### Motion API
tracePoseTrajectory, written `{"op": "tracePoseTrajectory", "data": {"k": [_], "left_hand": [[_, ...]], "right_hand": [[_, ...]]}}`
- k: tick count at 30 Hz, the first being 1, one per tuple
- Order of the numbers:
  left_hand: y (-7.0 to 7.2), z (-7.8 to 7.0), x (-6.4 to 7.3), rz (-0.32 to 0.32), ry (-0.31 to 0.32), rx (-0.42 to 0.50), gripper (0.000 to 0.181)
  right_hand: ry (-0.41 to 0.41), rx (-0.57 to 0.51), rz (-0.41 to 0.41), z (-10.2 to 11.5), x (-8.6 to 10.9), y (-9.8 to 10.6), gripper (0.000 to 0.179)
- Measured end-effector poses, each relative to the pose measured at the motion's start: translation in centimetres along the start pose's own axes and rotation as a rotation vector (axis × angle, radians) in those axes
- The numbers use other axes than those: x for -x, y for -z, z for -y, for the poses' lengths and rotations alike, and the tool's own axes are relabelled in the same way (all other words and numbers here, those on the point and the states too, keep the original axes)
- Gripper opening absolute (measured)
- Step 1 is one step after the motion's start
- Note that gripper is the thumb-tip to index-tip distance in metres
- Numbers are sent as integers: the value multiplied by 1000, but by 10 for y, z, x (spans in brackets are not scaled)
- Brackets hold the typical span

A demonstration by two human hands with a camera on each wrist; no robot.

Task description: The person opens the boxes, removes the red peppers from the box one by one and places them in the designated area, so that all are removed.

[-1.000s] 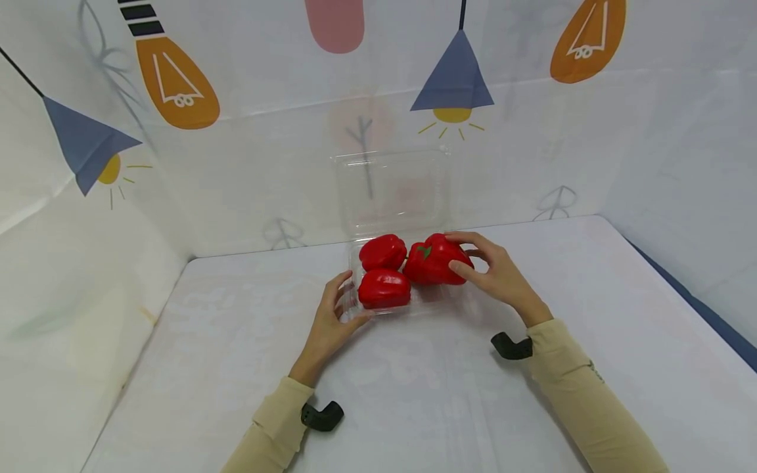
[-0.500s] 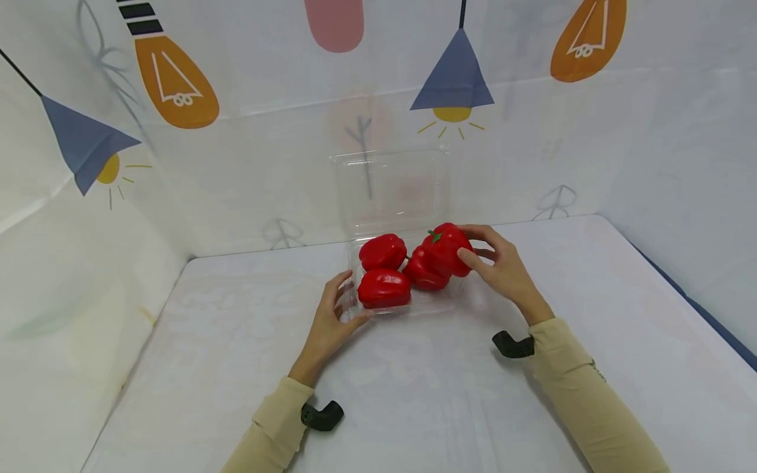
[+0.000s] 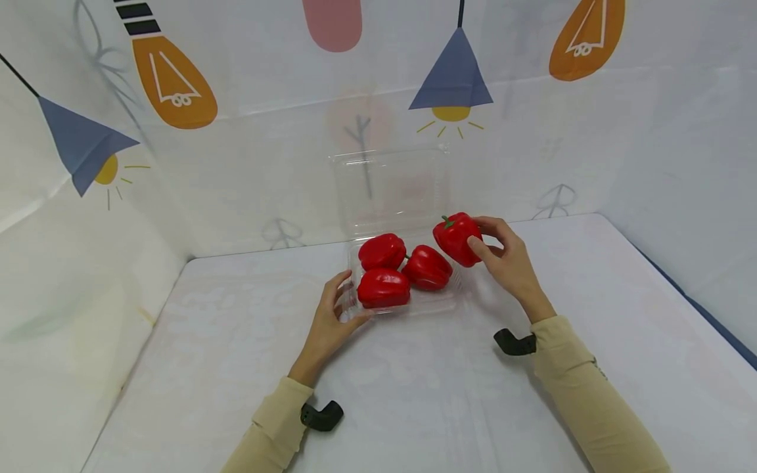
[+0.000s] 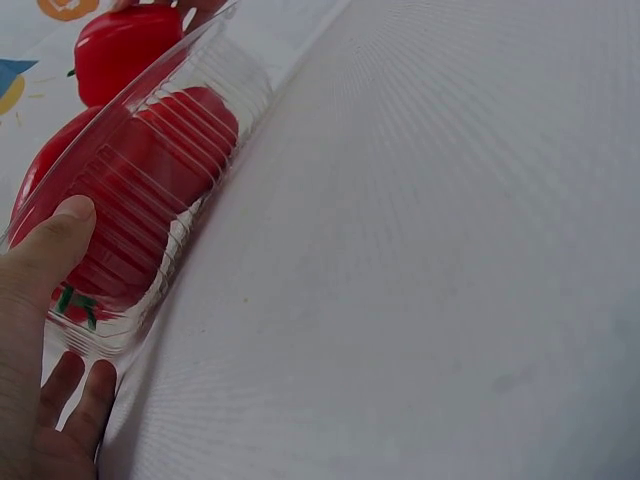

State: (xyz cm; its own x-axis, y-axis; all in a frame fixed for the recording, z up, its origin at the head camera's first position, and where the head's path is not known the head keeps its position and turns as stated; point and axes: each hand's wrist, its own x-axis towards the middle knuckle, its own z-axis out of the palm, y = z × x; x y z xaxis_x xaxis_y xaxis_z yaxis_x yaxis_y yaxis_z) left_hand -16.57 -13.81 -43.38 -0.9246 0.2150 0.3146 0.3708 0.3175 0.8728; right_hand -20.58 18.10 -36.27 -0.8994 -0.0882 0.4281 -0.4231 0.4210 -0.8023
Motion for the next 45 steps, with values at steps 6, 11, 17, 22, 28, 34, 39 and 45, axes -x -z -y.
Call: {"op": "tracePoseTrajectory", "data": {"k": [6, 11, 17, 22, 28, 34, 39, 45], "left_hand": [[1, 0, 0, 1, 8, -7, 83], [1, -1, 0, 3, 15, -7, 83], [1, -3, 0, 6, 7, -17, 82], [0, 1, 0, 5, 7, -12, 83], [-4, 26, -4, -14, 25, -11, 86], [-5, 36, -4, -26, -7, -22, 86], [-4, 32, -3, -28, -17, -24, 86], [-4, 31, -3, -17, 2, -37, 85]], "right_hand": [[1, -24, -51, -2, -1, 2, 40], [-21, -20, -95, -6, -2, 2, 42], [-17, -67, -160, -18, -5, 3, 40], [-71, -72, -214, -42, -8, 3, 41], [-157, -53, -255, -57, -8, 4, 44], [-226, -56, -268, -62, -7, 4, 45], [-291, -54, -268, -68, -7, 5, 47], [-385, -52, -239, -73, -7, 4, 52]]}}
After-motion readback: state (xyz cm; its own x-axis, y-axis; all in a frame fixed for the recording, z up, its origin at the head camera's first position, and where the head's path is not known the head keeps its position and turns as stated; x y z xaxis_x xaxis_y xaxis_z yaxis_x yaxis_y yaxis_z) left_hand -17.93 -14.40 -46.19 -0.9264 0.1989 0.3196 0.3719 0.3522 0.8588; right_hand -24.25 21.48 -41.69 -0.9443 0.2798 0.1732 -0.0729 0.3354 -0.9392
